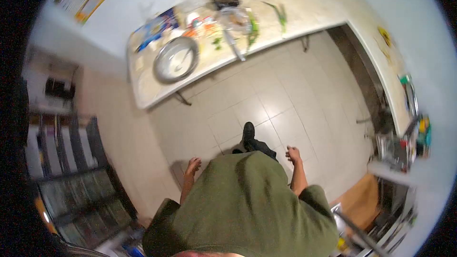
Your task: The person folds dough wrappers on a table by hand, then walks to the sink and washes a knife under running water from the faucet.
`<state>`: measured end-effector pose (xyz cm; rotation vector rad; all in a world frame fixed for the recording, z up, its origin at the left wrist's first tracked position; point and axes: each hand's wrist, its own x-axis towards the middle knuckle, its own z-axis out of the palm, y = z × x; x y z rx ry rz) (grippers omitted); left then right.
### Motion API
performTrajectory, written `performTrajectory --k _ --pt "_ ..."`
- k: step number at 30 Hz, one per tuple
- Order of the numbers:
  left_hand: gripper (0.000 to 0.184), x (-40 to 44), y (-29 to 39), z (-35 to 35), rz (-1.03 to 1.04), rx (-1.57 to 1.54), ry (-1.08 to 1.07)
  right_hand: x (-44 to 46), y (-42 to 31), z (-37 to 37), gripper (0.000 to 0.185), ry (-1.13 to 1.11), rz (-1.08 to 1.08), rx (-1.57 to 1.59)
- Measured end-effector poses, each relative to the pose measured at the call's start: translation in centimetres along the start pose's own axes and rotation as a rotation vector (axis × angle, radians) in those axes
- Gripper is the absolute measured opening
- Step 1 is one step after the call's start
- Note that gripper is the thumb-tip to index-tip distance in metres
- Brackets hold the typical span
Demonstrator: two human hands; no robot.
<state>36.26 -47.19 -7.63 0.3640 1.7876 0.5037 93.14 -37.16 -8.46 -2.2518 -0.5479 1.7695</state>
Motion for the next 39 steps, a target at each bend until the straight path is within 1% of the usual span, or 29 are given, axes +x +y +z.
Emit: performTrajectory --k 3,4,6,9,11,13,15,17,18,20,22,23,24,25,26,27,28,29,30,31,32,33,34,36,37,39 --pt "0.037 3.2 4.5 0.2 0.051 0.174 0.06 -0.2 -2.3 0.5 0.051 -0.014 0.028 -0.001" --pt "0.037 4.2 5.0 0.5 0.09 0.133 0.079 -0.1 -2.9 0.3 0.051 -0.035 0.031 -0.02" --pt "0.037 6.2 5.1 0.5 0.158 0.024 0.142 1.5 -3.9 0.2 0.047 -0.005 0.058 -0.037" --pt "0.038 5.6 5.0 0.8 0.219 0.026 0.22 3.6 -6.2 0.2 0.044 0.014 0.043 -0.116" --pt "0.04 2.7 5.1 1.7 0.099 0.039 0.147 5.7 -7.0 -0.1 0.044 -0.017 0.008 -0.199" --pt "0.041 0.7 4.7 2.6 -0.003 0.084 0.07 5.2 -9.3 -0.4 0.043 -0.022 -0.027 -0.162" --pt "0.041 -0.4 2.6 3.5 -0.029 0.23 0.001 4.5 -11.9 -0.4 0.043 -0.018 -0.081 -0.117" --pt "0.042 -0.3 -0.1 4.4 -0.018 0.37 -0.054 4.4 -12.6 -0.8 0.044 -0.009 -0.123 -0.071" --pt "0.042 -0.3 -1.1 4.7 -0.013 0.425 -0.072 3.8 -12.8 -1.3 0.045 -0.001 -0.133 -0.117" --pt "0.042 -0.3 -2.1 4.9 -0.01 0.5 -0.093 2.1 -12.9 -2.7 0.047 0.015 -0.145 -0.214" --pt "0.042 0.1 -2.1 4.7 -0.007 0.52 -0.074 1.8 -10.8 -8.5 0.047 -0.005 -0.054 -0.168" --pt "0.042 0.5 -1.7 4.3 -0.019 0.497 -0.04 0.7 -9.2 -14.1 0.044 -0.145 -0.077 0.149" --pt "0.042 0.7 -1.0 3.6 -0.036 0.46 -0.005 0.6 -6.2 -20.0 0.042 0.011 -0.197 0.314" --pt "0.042 1.2 0.1 2.7 -0.055 0.417 0.038 1.7 -2.3 -26.5 0.037 0.311 -0.302 0.424" --pt "0.042 1.5 1.4 1.7 -0.112 0.324 0.091 4.6 3.4 -36.2 0.033 0.576 -0.287 0.417" --pt "0.042 1.6 2.1 0.5 -0.179 0.233 0.141 -0.8 1.7 -40.7 0.028 1.042 -0.201 0.435" --pt "0.041 2.0 3.3 -0.7 -0.259 0.118 0.168 -7.1 -0.2 -44.1 0.026 1.217 -0.189 0.559" --pt "0.039 2.3 5.1 -1.4 -0.2 0.158 0.192 -5.0 6.4 -54.1 0.026 1.305 -0.445 0.744" --pt "0.038 2.2 5.6 -2.4 -0.152 0.202 0.218 -11.0 3.8 -55.2 0.027 1.417 -0.399 0.818" --pt "0.036 2.3 6.3 -2.8 -0.096 0.247 0.246 -15.7 1.0 -55.0 0.032 1.47 -0.381 0.885" --pt "0.035 2.3 7.0 -2.9 -0.05 0.218 0.234 -19.0 -2.6 -53.4 0.04 1.641 -0.405 0.897" --pt "0.033 1.8 6.9 -2.9 -0.012 0.192 0.22 -21.0 -4.6 -52.1 0.051 1.815 -0.423 0.895" --pt "0.032 1.9 7.2 -2.6 0.033 0.166 0.205 -20.6 -4.0 -52.7 0.058 1.752 -0.504 0.864" --pt "0.031 2.0 7.8 -1.1 -0.051 0.177 0.143 -20.7 -3.0 -53.5 0.072 1.622 -0.666 0.798" --pt "0.03 2.0 7.7 -0.1 -0.096 0.178 0.112 -19.4 -2.3 -53.7 0.074 1.526 -0.603 0.81" --pt "0.032 1.6 7.9 2.6 -0.119 0.21 0.063 -13.8 -1.1 -52.6 0.077 1.332 -0.469 0.818"
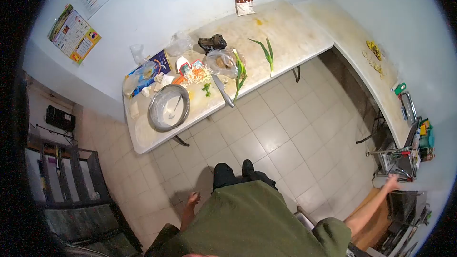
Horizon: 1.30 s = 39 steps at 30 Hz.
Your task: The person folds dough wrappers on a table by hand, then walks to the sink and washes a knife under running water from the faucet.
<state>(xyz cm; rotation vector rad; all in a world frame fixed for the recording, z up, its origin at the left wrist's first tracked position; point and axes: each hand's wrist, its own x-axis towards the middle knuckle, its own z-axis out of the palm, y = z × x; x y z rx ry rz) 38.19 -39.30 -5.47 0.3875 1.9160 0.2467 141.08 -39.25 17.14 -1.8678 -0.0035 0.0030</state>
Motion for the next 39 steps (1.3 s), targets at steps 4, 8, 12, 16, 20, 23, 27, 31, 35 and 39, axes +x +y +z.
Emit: performTrajectory --k 4,8,12,16,20,23,27,31,35,39 --pt "0.034 1.0 -2.7 2.8 0.22 0.234 -0.126 -12.6 9.8 6.6 0.093 -0.312 0.02 -0.371" --pt "0.036 0.3 -3.8 4.1 0.198 0.313 -0.179 -23.8 20.1 8.6 0.089 -1.027 0.382 -0.762" --pt "0.036 2.3 -7.1 3.9 0.184 0.317 -0.191 -38.4 26.1 6.7 0.054 -1.193 0.68 -0.779" --pt "0.037 1.9 -6.0 3.3 0.101 0.344 -0.195 -45.0 26.0 4.4 0.053 -1.275 0.767 -0.816" --pt "0.039 1.6 -4.4 2.6 0.164 0.284 -0.209 -45.7 26.6 5.2 0.054 -1.175 0.827 -0.721" --pt "0.042 1.5 -3.1 2.1 0.213 0.31 -0.186 -44.0 26.1 8.3 0.058 -0.948 0.762 -0.613" --pt "0.044 3.5 -2.3 1.6 0.275 0.352 -0.107 -41.3 21.6 12.4 0.068 -0.877 0.605 -0.533" --pt "0.043 3.1 -0.5 1.0 0.14 0.096 -0.061 -40.9 19.6 15.0 0.067 -0.927 0.551 -0.5" --pt "0.044 3.8 -1.2 0.9 0.224 0.156 0.003 -43.1 20.3 15.8 0.067 -1.0 0.558 -0.562" --pt "0.041 0.9 -2.4 2.6 0.137 0.048 0.123 -46.3 21.6 14.8 0.066 -1.101 0.576 -0.711"
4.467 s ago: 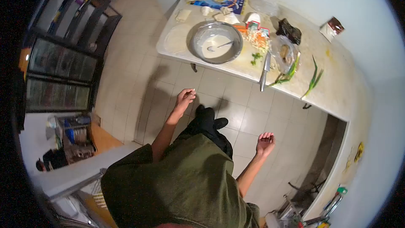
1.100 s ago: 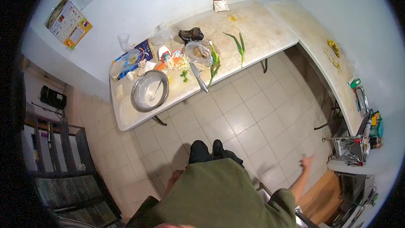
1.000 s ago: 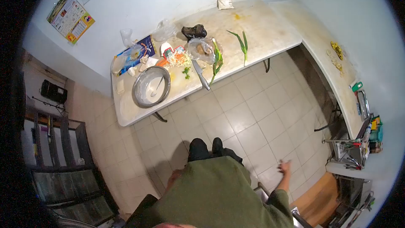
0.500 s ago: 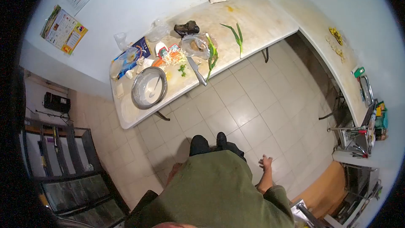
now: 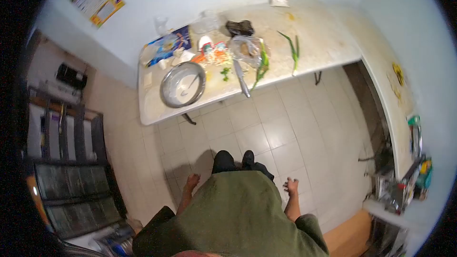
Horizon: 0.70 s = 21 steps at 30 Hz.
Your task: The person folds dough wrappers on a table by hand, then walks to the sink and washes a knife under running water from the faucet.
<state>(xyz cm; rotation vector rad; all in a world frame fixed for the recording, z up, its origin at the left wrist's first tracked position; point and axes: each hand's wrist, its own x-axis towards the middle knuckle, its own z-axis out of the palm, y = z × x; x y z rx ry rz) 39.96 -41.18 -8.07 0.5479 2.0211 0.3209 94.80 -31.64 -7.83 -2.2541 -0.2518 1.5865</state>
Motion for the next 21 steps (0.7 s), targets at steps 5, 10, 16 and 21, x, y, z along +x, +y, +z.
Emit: performTrajectory --k 5,10,16,21 --pt "0.04 -0.8 -8.3 4.3 0.067 0.219 -0.11 -0.7 -0.9 0.1 0.057 -0.166 -0.011 -0.304" --pt "0.038 -8.8 -7.9 6.7 -0.476 -0.029 -0.18 3.2 -4.8 -0.5 0.049 -0.259 -0.063 -0.449" --pt "0.035 -9.8 -13.7 11.7 -0.163 -0.341 0.056 9.0 -14.2 2.0 0.05 -0.253 -0.104 -0.395" --pt "0.029 -8.4 -13.0 13.3 0.168 0.191 0.115 6.1 -21.5 6.6 0.068 -0.287 -0.371 -0.5"
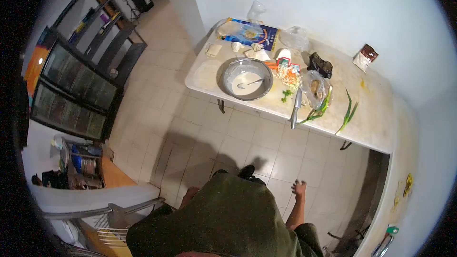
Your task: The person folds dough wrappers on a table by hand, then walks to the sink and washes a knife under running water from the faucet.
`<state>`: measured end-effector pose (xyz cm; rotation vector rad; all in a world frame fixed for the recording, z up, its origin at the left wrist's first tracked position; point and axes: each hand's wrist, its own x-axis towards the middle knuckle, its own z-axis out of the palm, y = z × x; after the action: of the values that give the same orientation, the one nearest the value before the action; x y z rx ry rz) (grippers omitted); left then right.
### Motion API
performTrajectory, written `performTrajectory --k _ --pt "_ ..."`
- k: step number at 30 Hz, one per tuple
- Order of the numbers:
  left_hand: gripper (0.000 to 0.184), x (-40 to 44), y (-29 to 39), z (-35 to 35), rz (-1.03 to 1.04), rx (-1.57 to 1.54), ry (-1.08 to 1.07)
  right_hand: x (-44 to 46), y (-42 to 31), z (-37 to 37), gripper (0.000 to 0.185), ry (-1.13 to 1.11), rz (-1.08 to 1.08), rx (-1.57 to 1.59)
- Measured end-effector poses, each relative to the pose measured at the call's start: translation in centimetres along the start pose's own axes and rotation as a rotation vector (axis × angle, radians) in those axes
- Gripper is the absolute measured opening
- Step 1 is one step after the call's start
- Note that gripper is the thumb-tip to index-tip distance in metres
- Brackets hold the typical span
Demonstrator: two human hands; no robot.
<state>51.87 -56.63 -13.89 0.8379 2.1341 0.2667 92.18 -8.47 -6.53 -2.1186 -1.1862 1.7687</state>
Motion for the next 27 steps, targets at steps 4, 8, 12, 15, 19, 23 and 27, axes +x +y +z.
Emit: performTrajectory --k 4,8,12,15,19,23,27 --pt "0.036 -3.7 8.0 -5.7 -0.478 -0.316 -0.13 -0.2 -2.1 0.7 0.067 -0.003 -0.123 -0.054" --pt "0.038 0.9 7.5 -6.6 -0.393 -0.354 -0.162 -1.9 1.8 0.6 0.068 0.063 -0.076 0.023" --pt "0.041 7.7 7.8 -8.9 -0.262 -0.217 -0.26 -5.5 8.5 0.1 0.068 0.189 0.145 0.143" --pt "0.043 11.1 9.3 -11.1 -0.198 -0.079 -0.345 -10.1 14.6 0.8 0.066 0.286 0.296 0.314" --pt "0.046 14.9 11.5 -13.8 -0.141 0.105 -0.416 -16.4 21.1 3.8 0.061 0.405 0.441 0.531" --pt "0.05 19.6 14.8 -16.0 -0.09 0.311 -0.407 -21.3 26.2 8.6 0.054 0.307 0.572 0.66" --pt "0.053 24.9 23.6 -16.2 0.067 0.352 -0.206 -24.5 26.9 12.7 0.046 0.245 0.659 0.71"
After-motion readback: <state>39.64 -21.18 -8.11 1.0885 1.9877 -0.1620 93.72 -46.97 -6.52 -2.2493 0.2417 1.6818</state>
